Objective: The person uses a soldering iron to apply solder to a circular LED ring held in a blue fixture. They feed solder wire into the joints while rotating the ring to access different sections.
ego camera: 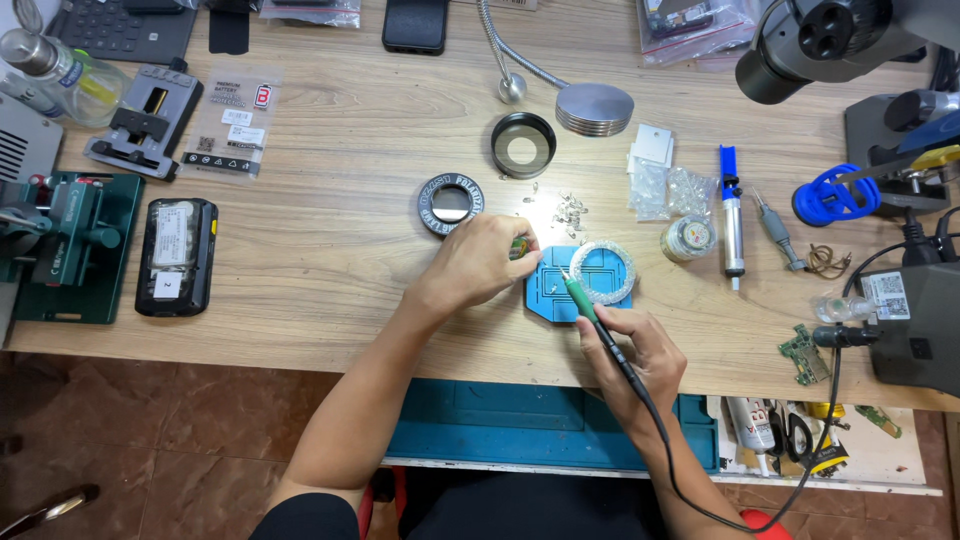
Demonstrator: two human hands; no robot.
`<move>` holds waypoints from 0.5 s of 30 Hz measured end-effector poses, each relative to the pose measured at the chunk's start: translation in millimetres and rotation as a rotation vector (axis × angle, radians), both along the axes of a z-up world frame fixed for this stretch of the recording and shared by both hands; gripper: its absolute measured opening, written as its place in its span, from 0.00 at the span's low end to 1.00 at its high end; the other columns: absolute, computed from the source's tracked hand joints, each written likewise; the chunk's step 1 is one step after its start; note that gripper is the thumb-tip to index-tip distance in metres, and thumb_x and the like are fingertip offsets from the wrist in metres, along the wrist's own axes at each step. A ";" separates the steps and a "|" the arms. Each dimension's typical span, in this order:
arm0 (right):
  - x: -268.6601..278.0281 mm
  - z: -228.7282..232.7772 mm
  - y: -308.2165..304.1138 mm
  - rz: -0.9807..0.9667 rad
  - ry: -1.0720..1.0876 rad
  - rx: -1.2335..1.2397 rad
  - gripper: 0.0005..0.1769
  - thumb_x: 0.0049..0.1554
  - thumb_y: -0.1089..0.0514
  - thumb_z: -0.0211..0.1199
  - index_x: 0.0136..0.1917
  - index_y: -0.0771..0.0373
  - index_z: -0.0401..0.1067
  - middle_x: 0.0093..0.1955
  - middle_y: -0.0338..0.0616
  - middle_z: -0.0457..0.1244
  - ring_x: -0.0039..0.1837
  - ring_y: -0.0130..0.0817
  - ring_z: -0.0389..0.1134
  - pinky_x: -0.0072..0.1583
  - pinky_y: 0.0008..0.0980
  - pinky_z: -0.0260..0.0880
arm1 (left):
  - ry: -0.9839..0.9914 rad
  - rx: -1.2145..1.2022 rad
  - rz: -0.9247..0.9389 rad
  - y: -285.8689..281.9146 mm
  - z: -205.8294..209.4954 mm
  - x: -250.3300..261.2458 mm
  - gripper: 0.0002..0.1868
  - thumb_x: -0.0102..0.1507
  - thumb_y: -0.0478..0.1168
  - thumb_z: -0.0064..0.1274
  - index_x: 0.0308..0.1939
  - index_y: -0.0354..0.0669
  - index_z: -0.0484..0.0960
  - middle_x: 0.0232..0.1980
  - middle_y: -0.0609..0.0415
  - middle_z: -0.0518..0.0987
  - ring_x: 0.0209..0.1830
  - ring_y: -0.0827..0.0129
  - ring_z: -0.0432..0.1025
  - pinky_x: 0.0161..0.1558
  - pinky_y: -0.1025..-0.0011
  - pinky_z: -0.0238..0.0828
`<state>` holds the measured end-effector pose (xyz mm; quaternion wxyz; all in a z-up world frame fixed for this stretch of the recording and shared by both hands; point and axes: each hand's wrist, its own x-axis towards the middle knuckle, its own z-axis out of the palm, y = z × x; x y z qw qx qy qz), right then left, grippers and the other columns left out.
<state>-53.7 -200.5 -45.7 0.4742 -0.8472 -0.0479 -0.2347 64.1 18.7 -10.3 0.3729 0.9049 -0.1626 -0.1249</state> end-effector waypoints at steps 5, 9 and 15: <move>3.7 0.4 2.0 0.044 -0.060 -0.052 0.10 0.52 0.62 0.80 0.48 0.60 0.83 0.43 0.43 0.73 0.46 0.40 0.76 0.50 0.37 0.76 | 0.016 0.010 0.009 -1.3 -4.6 2.0 0.10 0.64 0.47 0.57 0.39 0.47 0.87 0.35 0.40 0.85 0.42 0.41 0.83 0.48 0.50 0.78; 3.9 -2.5 3.6 0.051 -0.054 -0.067 0.09 0.52 0.62 0.79 0.47 0.61 0.82 0.42 0.43 0.73 0.45 0.40 0.75 0.45 0.35 0.74 | 0.009 -0.003 0.007 -1.7 -4.7 1.7 0.10 0.64 0.47 0.57 0.38 0.46 0.87 0.34 0.39 0.85 0.41 0.41 0.83 0.47 0.50 0.77; 5.6 -3.2 3.3 0.061 -0.086 -0.084 0.09 0.53 0.63 0.79 0.47 0.63 0.82 0.43 0.45 0.73 0.45 0.42 0.75 0.45 0.35 0.74 | 0.009 -0.010 0.006 -1.3 -5.7 2.6 0.11 0.63 0.48 0.57 0.38 0.46 0.87 0.33 0.39 0.85 0.41 0.40 0.83 0.47 0.49 0.77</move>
